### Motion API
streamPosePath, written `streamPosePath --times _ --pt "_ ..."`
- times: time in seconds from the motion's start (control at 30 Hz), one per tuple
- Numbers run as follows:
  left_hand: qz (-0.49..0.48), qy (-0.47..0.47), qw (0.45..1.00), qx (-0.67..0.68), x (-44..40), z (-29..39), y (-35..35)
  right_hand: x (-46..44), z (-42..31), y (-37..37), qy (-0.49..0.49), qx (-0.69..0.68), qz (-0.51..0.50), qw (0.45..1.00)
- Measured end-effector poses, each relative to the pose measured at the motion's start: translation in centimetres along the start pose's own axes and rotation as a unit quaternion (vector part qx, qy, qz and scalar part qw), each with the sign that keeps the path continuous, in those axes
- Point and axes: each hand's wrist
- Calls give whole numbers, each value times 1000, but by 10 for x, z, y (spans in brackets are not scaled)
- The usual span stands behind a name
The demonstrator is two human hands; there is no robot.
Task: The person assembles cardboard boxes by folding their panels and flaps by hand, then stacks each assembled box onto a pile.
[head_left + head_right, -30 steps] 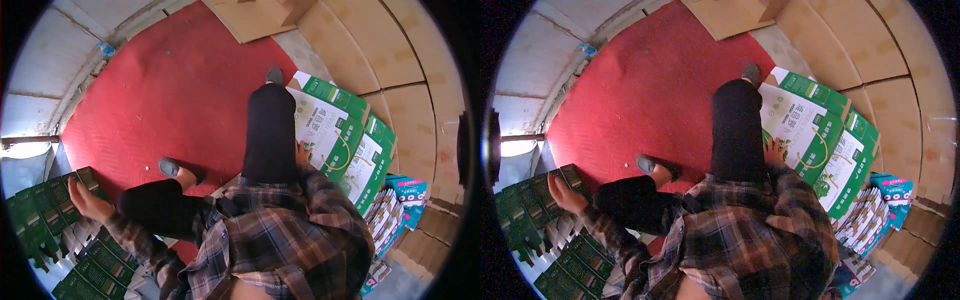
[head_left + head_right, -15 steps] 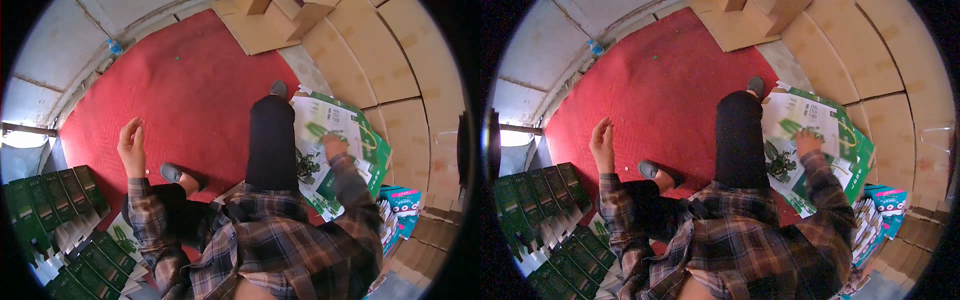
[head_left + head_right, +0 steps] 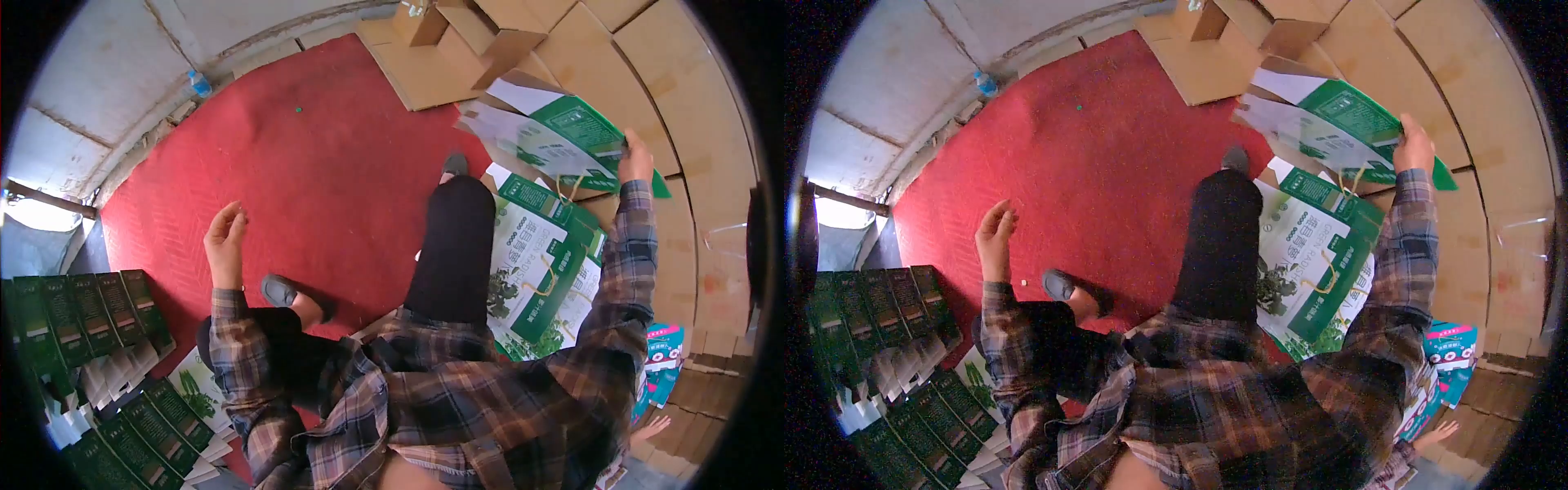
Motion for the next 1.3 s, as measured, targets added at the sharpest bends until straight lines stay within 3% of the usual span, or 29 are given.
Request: streamPosePath --times 0.07,0.13,0.17,0.23,0.27,0.3,0.37,0.57,0.6,0.67,0.7,0.77,0.9,1.03,1.13,1.3 --pt "5 -34 999 -5 3 5 6 -9 -6 8 -19 -64 39 997" --pt "-8 -92 996 0 2 2 1 -19 -17 16 -47 -241 32 969" --pt "1 -88 996 0 1 -4 -3 -21 -27 15 -54 -248 35 967" --pt "9 -109 994 19 2 -3 0 -17 -65 -14 -31 -338 -110 934" --pt "12 -111 993 26 0 -7 -4 -21 -63 15 -52 -447 -140 882" --pt "25 -106 994 26 -1 -4 -6 -21 -79 21 -63 -453 -139 878" --pt "83 -26 991 102 -3 2 -7 -9 -112 24 -56 -607 -169 775" --pt "46 -25 941 335 -8 -3 -28 23 -209 66 -29 -661 -206 721" --pt "62 -34 941 331 -6 -1 -32 26 -220 81 -33 -664 -207 717" --pt "76 -43 941 327 -2 6 -28 26 -239 109 -33 -573 -219 789" --pt "83 -57 941 324 -1 7 -26 29 -249 99 -34 -574 -221 788" --pt "83 -76 947 300 2 2 -28 43 -278 61 36 -634 -223 740" --pt "70 -108 951 282 9 1 -24 55 -294 75 67 -624 -269 730" --pt "46 -97 958 265 13 -3 -24 53 -294 92 27 -622 -307 720" --pt "29 -88 954 284 14 -4 -25 52 -298 83 89 -645 -332 683" --pt "22 -136 951 276 12 -15 -34 49 -302 93 74 -654 -348 668"
Point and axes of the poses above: each hand's wrist, its own x-axis away from the middle knuckle, its own y-axis out of the palm, z = x × y, and after that the axes turned 11 degrees about x, right-handed
